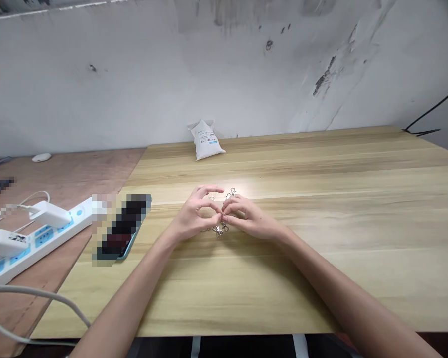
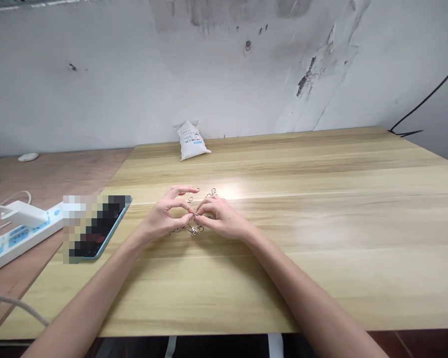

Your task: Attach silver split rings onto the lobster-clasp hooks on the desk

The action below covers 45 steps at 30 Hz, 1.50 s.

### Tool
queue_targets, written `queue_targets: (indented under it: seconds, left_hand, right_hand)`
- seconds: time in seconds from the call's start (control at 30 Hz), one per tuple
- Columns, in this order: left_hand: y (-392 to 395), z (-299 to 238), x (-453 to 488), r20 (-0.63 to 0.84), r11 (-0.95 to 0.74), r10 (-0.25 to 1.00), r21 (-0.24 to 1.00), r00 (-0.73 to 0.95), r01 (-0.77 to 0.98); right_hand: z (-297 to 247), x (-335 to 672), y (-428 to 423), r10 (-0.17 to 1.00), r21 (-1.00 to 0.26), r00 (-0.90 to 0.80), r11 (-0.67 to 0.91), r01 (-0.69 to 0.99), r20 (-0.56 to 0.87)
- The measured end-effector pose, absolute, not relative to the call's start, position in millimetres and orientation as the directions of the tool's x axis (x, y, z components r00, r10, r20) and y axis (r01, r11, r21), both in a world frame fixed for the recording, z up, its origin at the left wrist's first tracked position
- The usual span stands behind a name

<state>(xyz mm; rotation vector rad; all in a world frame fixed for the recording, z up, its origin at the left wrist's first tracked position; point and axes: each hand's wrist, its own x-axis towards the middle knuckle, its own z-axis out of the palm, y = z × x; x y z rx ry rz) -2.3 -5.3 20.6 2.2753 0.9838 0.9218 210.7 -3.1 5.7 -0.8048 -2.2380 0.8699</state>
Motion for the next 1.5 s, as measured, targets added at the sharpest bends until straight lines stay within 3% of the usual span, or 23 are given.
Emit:
queue_targets:
  seconds: [0.2, 0.47, 0.63, 0.83, 0.9, 1.03, 1.27, 1.4, 1.5]
  left_hand:
    - [-5.7, 22.6, -0.1, 0.433, -0.663, 0.747, 0.545, 0.506, 0.513]
    - [-2.7, 16.9, -1.7, 0.446, -0.65, 0.759, 0.487, 0.474, 0.583]
    - [-5.0, 19.9, -0.3, 0.492, -0.655, 0.754, 0.518, 0.435, 0.549]
    - [-8.6, 23.5, 2.8, 0.533, -0.661, 0.743, 0.487, 0.406, 0.571]
    - [-8.1, 22.7, 2.6, 0.538, -0.647, 0.748, 0.461, 0.389, 0.607]
    - [-5.8, 21.3, 1.3, 0.5, -0.608, 0.778, 0.445, 0.381, 0.657]
    - [-3.1, 21.5, -1.8, 0.402, -0.536, 0.844, 0.592, 0.355, 0.602]
    - [-1.9, 18.5, -4.2, 0.249, -0.483, 0.864, 0.655, 0.437, 0.581]
    - [-0.9, 18.6, -7.0, 0.224, -0.472, 0.866, 0.662, 0.447, 0.582]
  right_hand:
    - [4.8, 211.7, -3.5, 0.734, -0.72, -0.606, 0.595, 0.358, 0.306]
    - [5.6, 209.1, -6.0, 0.672, -0.504, -0.608, 0.732, 0.459, 0.422]
    - [2.0, 206.6, -4.5, 0.772, -0.592, -0.496, 0.629, 0.503, 0.398]
    - [4.7, 209.8, -2.2, 0.723, -0.686, -0.568, 0.642, 0.343, 0.393]
    - [5.7, 212.1, 0.6, 0.723, -0.626, -0.525, 0.674, 0.392, 0.45]
    - [7.3, 212.2, 2.6, 0.666, -0.377, -0.463, 0.729, 0.572, 0.586]
    - [11.9, 215.4, 1.7, 0.586, -0.113, -0.538, 0.733, 0.671, 0.606]
    - [10.6, 216.4, -1.3, 0.528, -0.051, -0.59, 0.77, 0.636, 0.61]
    - [8.3, 210.4, -7.9, 0.484, -0.073, -0.643, 0.828, 0.556, 0.594]
